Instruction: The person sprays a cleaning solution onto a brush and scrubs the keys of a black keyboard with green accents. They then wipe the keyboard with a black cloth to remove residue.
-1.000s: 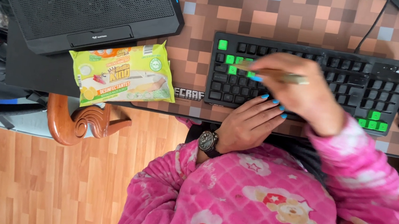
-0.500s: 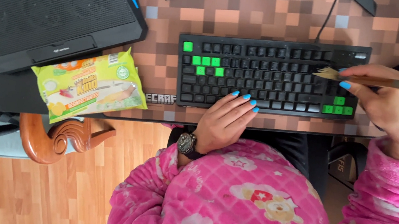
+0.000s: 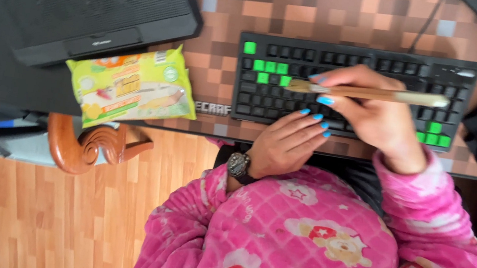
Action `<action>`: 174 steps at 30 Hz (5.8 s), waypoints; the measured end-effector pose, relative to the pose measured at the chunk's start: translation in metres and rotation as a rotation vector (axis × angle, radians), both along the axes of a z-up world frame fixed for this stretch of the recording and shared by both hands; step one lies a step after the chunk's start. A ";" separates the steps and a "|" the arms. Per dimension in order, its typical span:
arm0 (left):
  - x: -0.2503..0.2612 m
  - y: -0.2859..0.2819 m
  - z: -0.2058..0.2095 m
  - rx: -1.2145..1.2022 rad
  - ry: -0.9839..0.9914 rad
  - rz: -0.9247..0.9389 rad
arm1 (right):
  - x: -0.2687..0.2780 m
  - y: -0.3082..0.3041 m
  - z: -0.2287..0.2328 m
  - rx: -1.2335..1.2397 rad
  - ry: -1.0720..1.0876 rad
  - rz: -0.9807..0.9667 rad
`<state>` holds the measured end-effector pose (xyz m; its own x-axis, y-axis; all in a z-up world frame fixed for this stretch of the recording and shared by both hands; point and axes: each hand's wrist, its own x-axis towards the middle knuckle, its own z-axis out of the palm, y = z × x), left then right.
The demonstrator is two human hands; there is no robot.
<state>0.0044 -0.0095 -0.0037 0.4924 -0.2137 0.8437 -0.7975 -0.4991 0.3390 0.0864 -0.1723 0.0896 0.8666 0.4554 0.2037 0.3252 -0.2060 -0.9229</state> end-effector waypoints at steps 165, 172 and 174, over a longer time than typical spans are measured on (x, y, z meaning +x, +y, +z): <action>-0.018 -0.001 -0.020 0.071 0.035 -0.074 | -0.066 -0.129 -0.026 -0.359 -0.248 -0.456; -0.008 -0.028 0.001 0.141 0.103 0.017 | -0.012 -0.071 -0.034 -0.118 -0.365 -0.545; -0.008 -0.031 -0.005 0.244 0.162 0.129 | -0.004 -0.067 -0.038 -0.287 -0.437 -0.525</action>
<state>-0.0036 -0.0407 -0.0087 0.6523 -0.3270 0.6838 -0.6677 -0.6750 0.3141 0.0826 -0.2398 0.0516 0.8522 0.0903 0.5153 0.4427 -0.6494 -0.6183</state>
